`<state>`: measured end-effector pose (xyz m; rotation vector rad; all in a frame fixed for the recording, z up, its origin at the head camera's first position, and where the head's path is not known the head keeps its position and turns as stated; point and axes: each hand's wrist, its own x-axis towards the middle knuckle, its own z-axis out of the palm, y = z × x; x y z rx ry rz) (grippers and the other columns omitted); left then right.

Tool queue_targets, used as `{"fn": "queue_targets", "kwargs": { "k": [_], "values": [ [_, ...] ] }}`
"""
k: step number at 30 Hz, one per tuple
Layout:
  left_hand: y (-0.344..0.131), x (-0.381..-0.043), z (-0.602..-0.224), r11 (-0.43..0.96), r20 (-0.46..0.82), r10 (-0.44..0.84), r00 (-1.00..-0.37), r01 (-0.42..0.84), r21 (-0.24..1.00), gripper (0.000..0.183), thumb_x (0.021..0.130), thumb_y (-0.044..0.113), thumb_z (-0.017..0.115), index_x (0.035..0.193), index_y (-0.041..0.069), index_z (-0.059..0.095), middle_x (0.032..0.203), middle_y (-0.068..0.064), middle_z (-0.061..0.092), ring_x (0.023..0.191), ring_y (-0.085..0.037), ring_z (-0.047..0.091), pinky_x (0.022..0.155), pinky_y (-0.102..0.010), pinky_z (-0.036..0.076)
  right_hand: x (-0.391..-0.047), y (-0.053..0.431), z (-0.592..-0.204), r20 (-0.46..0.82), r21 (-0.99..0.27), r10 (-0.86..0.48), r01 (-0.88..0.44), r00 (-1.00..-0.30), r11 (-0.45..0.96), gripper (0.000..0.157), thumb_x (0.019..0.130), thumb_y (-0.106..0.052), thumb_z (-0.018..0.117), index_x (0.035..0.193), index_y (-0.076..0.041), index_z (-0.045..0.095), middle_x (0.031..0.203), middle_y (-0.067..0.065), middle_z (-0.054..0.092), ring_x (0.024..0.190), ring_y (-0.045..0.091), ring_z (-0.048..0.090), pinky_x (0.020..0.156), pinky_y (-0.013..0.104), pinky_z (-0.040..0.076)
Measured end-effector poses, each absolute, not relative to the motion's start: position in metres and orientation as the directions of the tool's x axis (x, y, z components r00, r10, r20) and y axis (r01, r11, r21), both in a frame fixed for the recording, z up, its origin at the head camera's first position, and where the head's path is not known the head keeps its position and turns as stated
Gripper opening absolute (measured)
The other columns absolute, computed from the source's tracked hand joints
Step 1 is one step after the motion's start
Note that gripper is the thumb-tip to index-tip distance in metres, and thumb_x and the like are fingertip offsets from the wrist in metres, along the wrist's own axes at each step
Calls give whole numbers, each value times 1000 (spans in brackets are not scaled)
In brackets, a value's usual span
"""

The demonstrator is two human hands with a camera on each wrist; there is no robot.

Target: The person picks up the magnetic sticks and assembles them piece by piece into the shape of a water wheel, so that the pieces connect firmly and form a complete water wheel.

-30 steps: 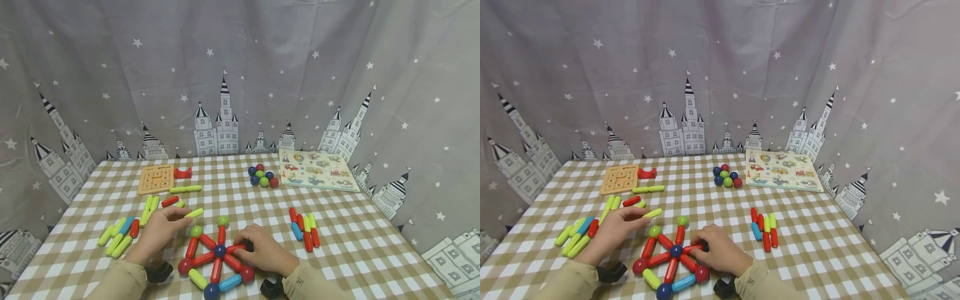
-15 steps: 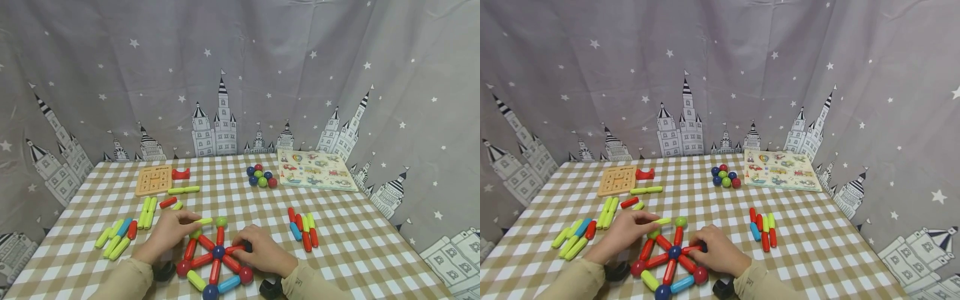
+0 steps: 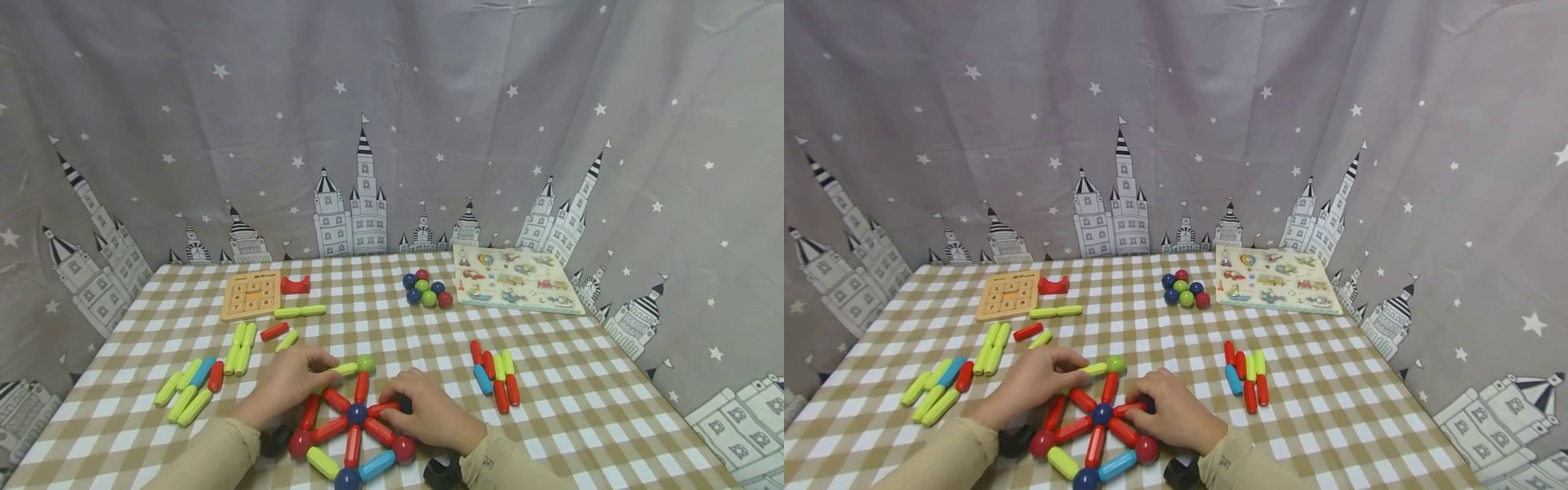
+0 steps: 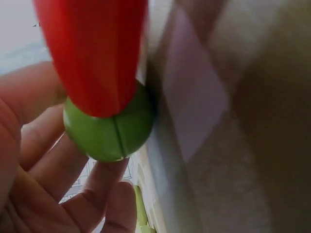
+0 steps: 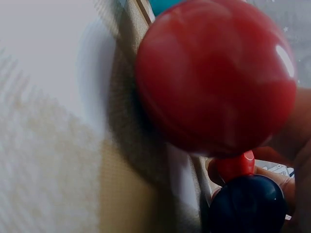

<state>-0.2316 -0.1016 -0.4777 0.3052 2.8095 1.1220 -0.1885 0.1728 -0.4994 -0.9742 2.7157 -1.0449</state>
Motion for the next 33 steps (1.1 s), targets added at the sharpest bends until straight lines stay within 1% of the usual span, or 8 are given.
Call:
{"fn": "queue_targets", "kwargs": {
  "k": [7,12,15,19,22,26,29,33],
  "values": [
    [-106,-224,-480,724,-59,232,-971,132,677,14,85,25,85,98,26,79,93,12,75,90,-8,65,89,-41,55,-189,172,-497,147,-622,-592,-540,-792,568,13,97,-33,73,109,-29,70,106,-18,66,103,2,55,91,26,49],
    [-110,-215,-481,747,-65,189,-980,101,658,20,87,24,84,106,20,78,96,8,74,90,-9,64,87,-42,56,-187,174,-494,135,-653,-582,-513,-802,557,38,93,-50,74,123,-29,67,118,-14,59,111,6,50,95,30,48],
    [-111,-209,-481,772,-64,155,-986,80,631,22,87,23,83,107,18,76,94,7,73,85,-10,63,81,-38,57,-183,176,-491,187,-653,-587,-547,-787,525,44,84,-53,82,117,-28,66,116,-14,52,109,9,45,91,30,46],
    [-110,-203,-481,771,-38,125,-991,73,633,17,86,19,83,101,18,76,89,8,72,79,-10,61,74,-31,56,-177,178,-488,327,-520,-598,-668,-732,532,36,80,-48,87,97,-26,63,105,-15,47,98,7,39,85,28,39],
    [-110,-201,-482,753,-27,99,-995,58,655,13,86,18,83,96,19,75,87,8,71,78,-11,60,71,-29,52,-174,179,-485,362,-444,-606,-703,-708,556,29,83,-43,85,92,-24,64,97,-15,51,90,4,42,79,23,39],
    [-112,-198,-484,733,-15,75,-997,44,679,11,86,20,82,94,18,74,86,7,71,78,-11,58,69,-29,48,-174,180,-481,241,-482,-614,-642,-752,597,19,89,-37,80,97,-23,69,86,-13,58,74,-1,49,64,17,44],
    [-114,-194,-485,723,-7,62,-998,41,690,12,86,21,82,94,17,74,84,7,71,77,-12,57,69,-30,48,-177,180,-481,149,-520,-566,-551,-811,653,16,92,-36,77,100,-24,70,85,-15,59,71,-1,51,62,17,46],
    [-120,-185,-483,705,-36,30,-999,-4,709,15,87,26,80,96,16,73,82,6,70,76,-11,59,66,-30,49,-182,179,-484,144,-562,-483,-473,-864,678,12,93,-31,78,99,-22,71,84,-15,59,71,1,52,63,19,47]
  ]
}}
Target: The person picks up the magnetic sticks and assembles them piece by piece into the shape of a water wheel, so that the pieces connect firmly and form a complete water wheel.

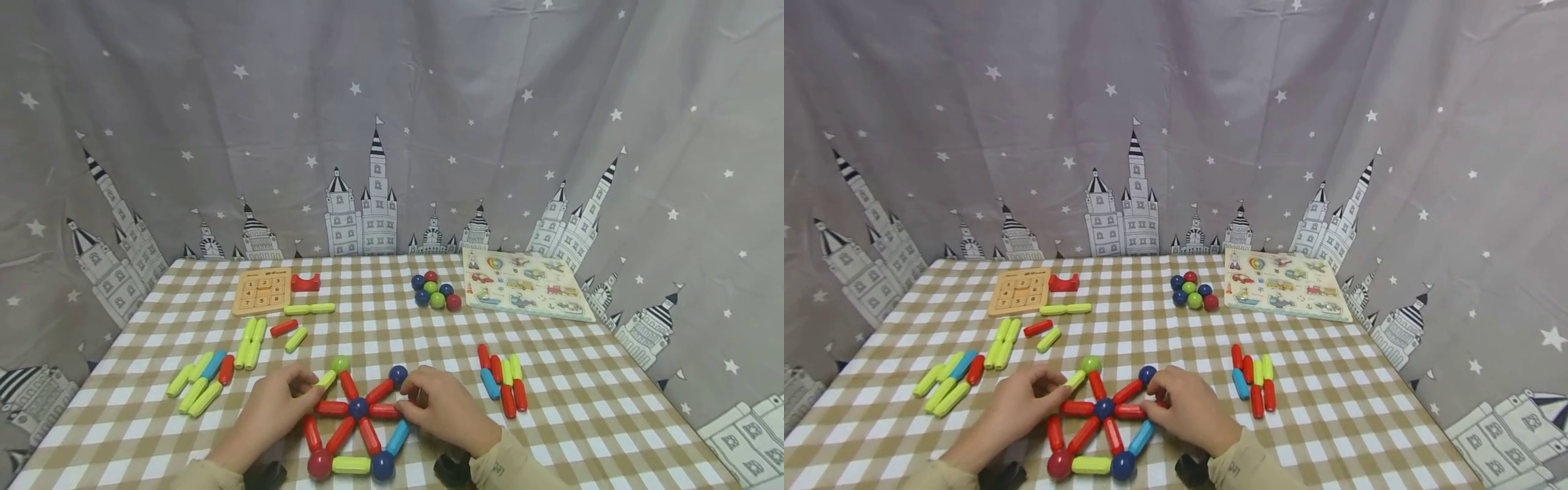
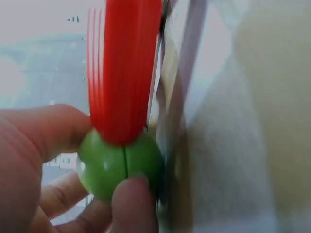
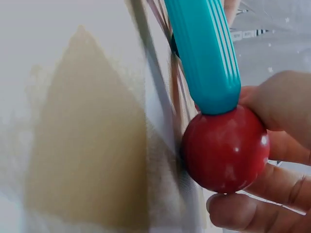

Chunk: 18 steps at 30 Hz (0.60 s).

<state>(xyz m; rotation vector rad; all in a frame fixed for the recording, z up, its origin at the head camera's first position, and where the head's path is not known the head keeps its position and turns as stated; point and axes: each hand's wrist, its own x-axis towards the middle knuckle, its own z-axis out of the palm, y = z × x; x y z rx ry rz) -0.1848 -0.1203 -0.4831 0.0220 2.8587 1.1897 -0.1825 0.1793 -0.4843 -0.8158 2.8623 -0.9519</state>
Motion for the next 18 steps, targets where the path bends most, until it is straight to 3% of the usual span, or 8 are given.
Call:
{"fn": "queue_targets", "kwargs": {
  "k": [6,11,18],
  "values": [
    [-141,-200,-474,688,-12,-11,-1000,-16,726,28,94,31,74,113,11,73,97,-3,74,85,-18,66,67,-33,54,-190,183,-484,171,-576,-477,-480,-862,662,10,95,-31,76,100,-23,72,85,-15,59,72,2,52,63,20,47],
    [-161,-234,-479,709,122,-57,-991,46,704,38,93,23,75,126,4,68,117,-18,73,107,-34,69,85,-47,56,-193,184,-486,155,-582,-486,-477,-860,658,9,95,-31,75,99,-23,72,85,-16,59,71,1,53,64,20,47],
    [-159,-254,-495,686,88,-69,-994,17,728,46,88,19,79,129,1,68,119,-18,73,111,-33,67,92,-51,54,-192,184,-492,144,-609,-490,-468,-860,641,10,96,-34,74,100,-25,73,85,-18,59,73,1,54,65,20,48]
  ]
}}
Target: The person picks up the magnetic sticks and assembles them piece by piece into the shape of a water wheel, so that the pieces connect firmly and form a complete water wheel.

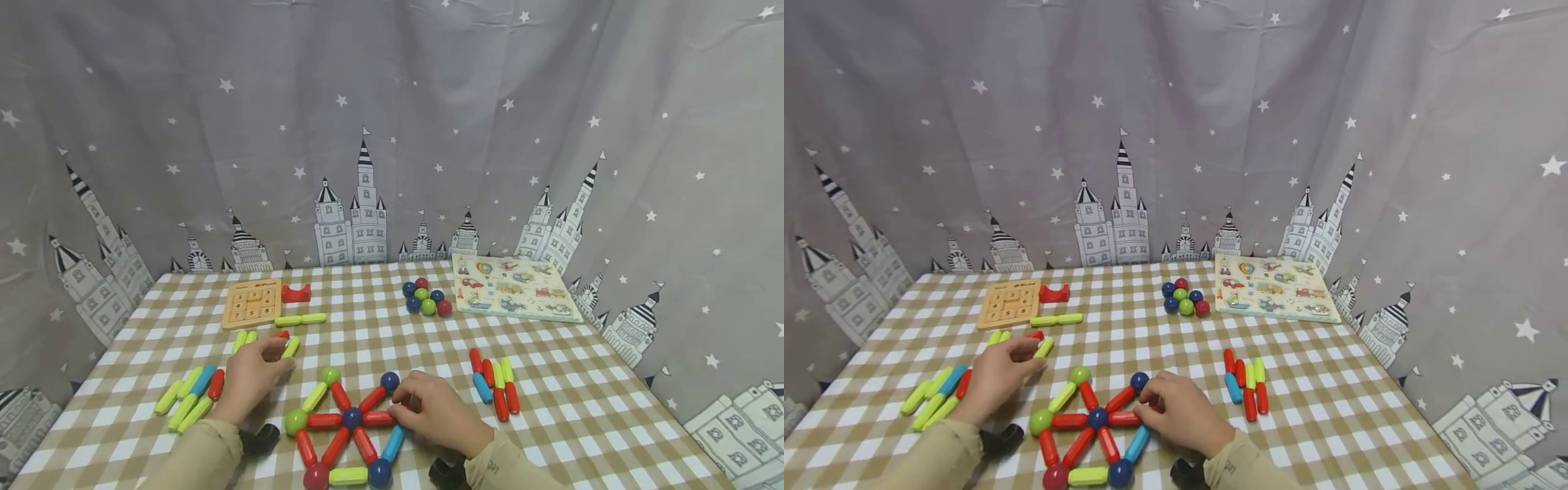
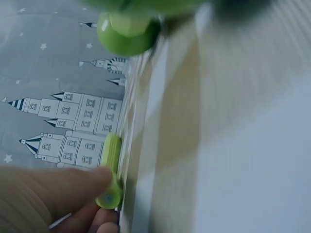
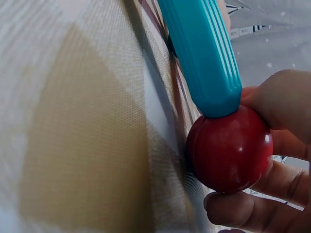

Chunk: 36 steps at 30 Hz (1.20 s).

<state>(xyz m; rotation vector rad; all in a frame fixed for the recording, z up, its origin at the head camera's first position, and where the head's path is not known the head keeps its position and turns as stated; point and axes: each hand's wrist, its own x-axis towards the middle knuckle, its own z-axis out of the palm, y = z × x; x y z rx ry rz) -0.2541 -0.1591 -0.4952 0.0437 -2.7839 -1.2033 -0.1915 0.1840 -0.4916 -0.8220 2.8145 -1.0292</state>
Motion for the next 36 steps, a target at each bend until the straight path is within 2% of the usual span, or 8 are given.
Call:
{"fn": "queue_targets", "kwargs": {
  "k": [5,9,13,21,28,32,36],
  "values": [
    [-159,-253,-503,687,149,-107,-983,35,725,36,89,16,77,123,3,73,113,-15,76,108,-32,69,89,-48,55,-190,182,-494,172,-590,-495,-492,-852,640,9,96,-33,74,99,-25,73,84,-17,58,72,0,53,64,19,47],
    [-159,-252,-503,654,110,-92,-990,23,756,35,93,18,75,126,7,72,121,-13,74,119,-33,64,96,-50,52,-191,182,-493,174,-584,-503,-500,-847,640,8,96,-32,74,99,-24,73,85,-17,59,72,1,53,65,19,47],
    [-156,-252,-499,621,59,-25,-998,31,783,37,96,21,74,131,11,71,129,-11,72,128,-33,58,103,-52,50,-191,183,-492,159,-594,-501,-488,-851,640,9,97,-31,73,100,-23,73,85,-16,59,72,1,53,64,19,47],
    [-126,-247,-480,584,88,184,-979,181,791,27,93,22,78,120,20,77,119,-1,75,108,-20,68,87,-36,57,-190,183,-492,158,-601,-511,-493,-845,629,11,97,-33,72,102,-23,74,86,-16,59,73,1,53,65,19,47],
    [-110,-249,-471,614,77,398,-914,327,718,25,91,19,79,112,30,78,114,11,75,114,-18,67,102,-52,52,-191,181,-493,161,-601,-512,-495,-844,627,9,97,-33,72,100,-25,73,85,-17,58,72,0,52,63,19,47],
    [-108,-251,-474,608,110,469,-877,410,680,27,90,14,79,112,30,78,111,14,75,112,-17,68,103,-54,51,-191,181,-494,163,-601,-518,-502,-839,623,10,97,-33,72,101,-25,73,85,-17,58,72,0,53,63,19,47],
    [-103,-252,-479,604,152,494,-856,463,649,29,88,12,80,112,28,78,111,14,75,114,-18,69,103,-51,52,-192,182,-494,160,-605,-516,-496,-842,623,11,97,-34,71,101,-24,73,86,-17,59,72,0,53,64,19,48]
  ]
}}
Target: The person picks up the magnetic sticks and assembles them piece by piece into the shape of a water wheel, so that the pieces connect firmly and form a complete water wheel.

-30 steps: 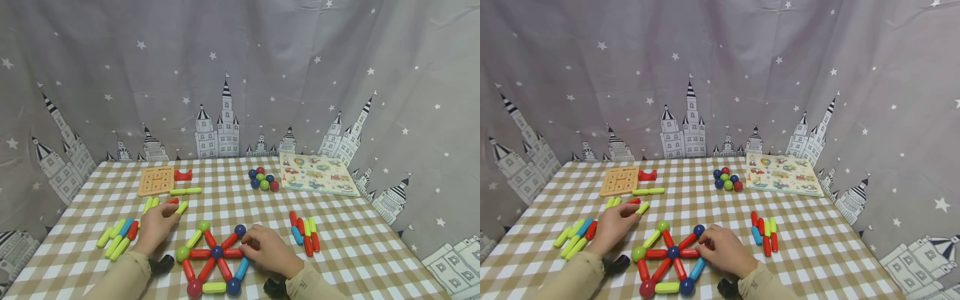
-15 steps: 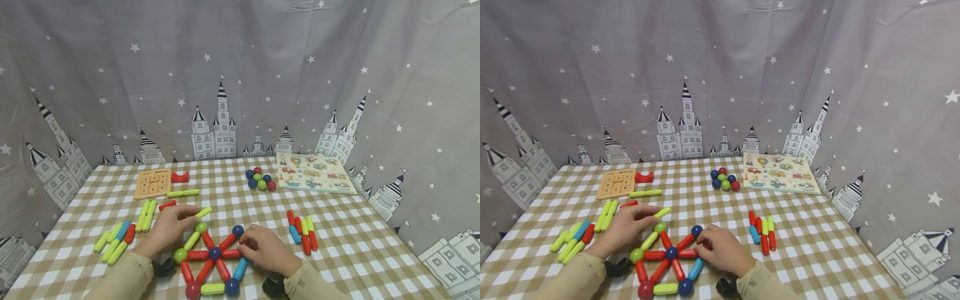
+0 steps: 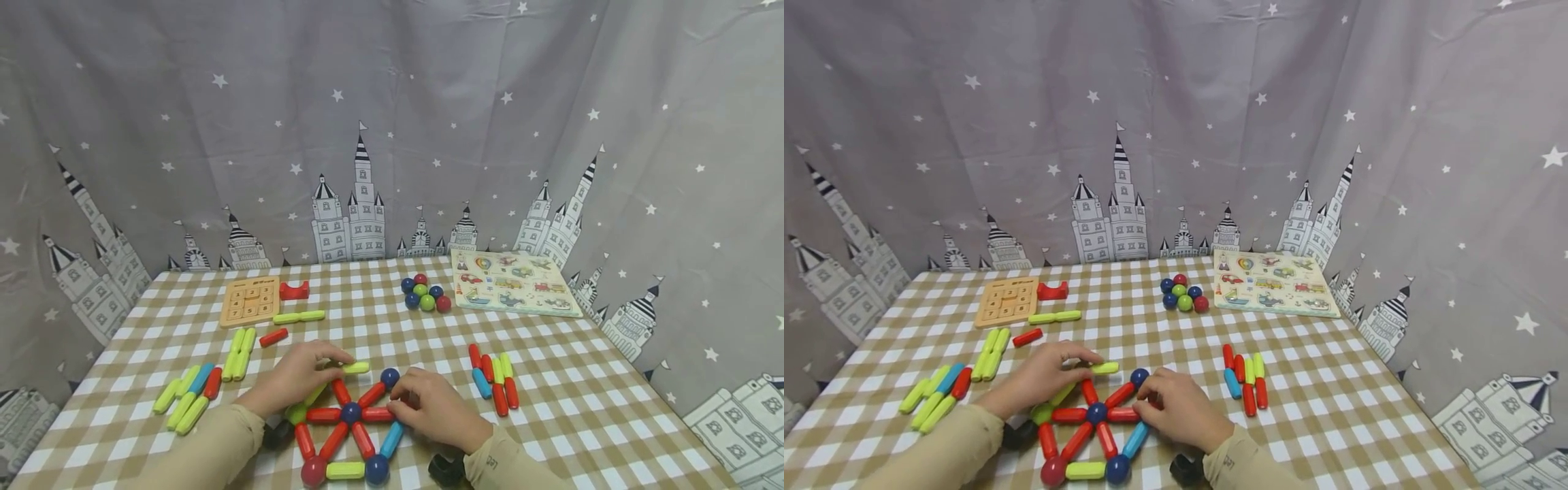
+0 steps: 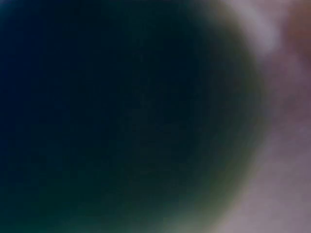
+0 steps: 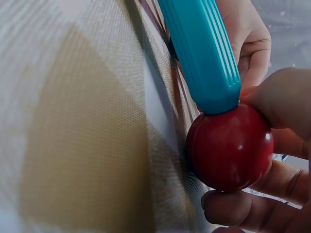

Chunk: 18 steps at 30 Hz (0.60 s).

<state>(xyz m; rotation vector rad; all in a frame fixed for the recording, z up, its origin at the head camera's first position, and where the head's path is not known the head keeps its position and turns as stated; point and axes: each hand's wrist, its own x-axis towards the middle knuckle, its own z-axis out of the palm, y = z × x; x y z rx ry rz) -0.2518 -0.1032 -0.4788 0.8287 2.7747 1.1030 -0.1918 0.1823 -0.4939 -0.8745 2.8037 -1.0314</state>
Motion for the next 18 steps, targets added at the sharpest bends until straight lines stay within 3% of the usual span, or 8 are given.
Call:
{"fn": "queue_targets", "kwargs": {
  "k": [5,8,13,18],
  "values": [
    [-100,-252,-483,609,224,508,-832,530,590,23,89,8,79,106,22,80,106,12,76,107,-16,70,95,-43,57,-192,183,-494,134,-630,-499,-462,-856,624,13,98,-34,71,102,-23,73,89,-16,60,75,1,55,67,20,50],
    [-97,-252,-482,613,230,536,-812,562,556,20,92,10,77,110,18,79,110,7,76,110,-20,70,96,-45,56,-191,183,-495,122,-640,-486,-442,-866,628,13,98,-34,71,103,-22,73,91,-16,61,77,1,56,69,20,50],
    [-95,-253,-479,637,126,567,-814,531,560,24,97,19,73,121,18,74,118,4,74,121,-24,65,105,-52,50,-192,183,-495,102,-646,-480,-426,-871,634,14,98,-35,70,104,-22,73,90,-16,61,77,2,56,68,21,50],
    [-92,-255,-470,674,37,599,-800,529,515,21,97,20,73,117,16,76,112,5,74,112,-19,65,101,-49,52,-193,181,-494,105,-639,-491,-437,-865,633,13,99,-34,69,103,-22,73,89,-16,61,76,2,56,68,21,50]
  ]
}}
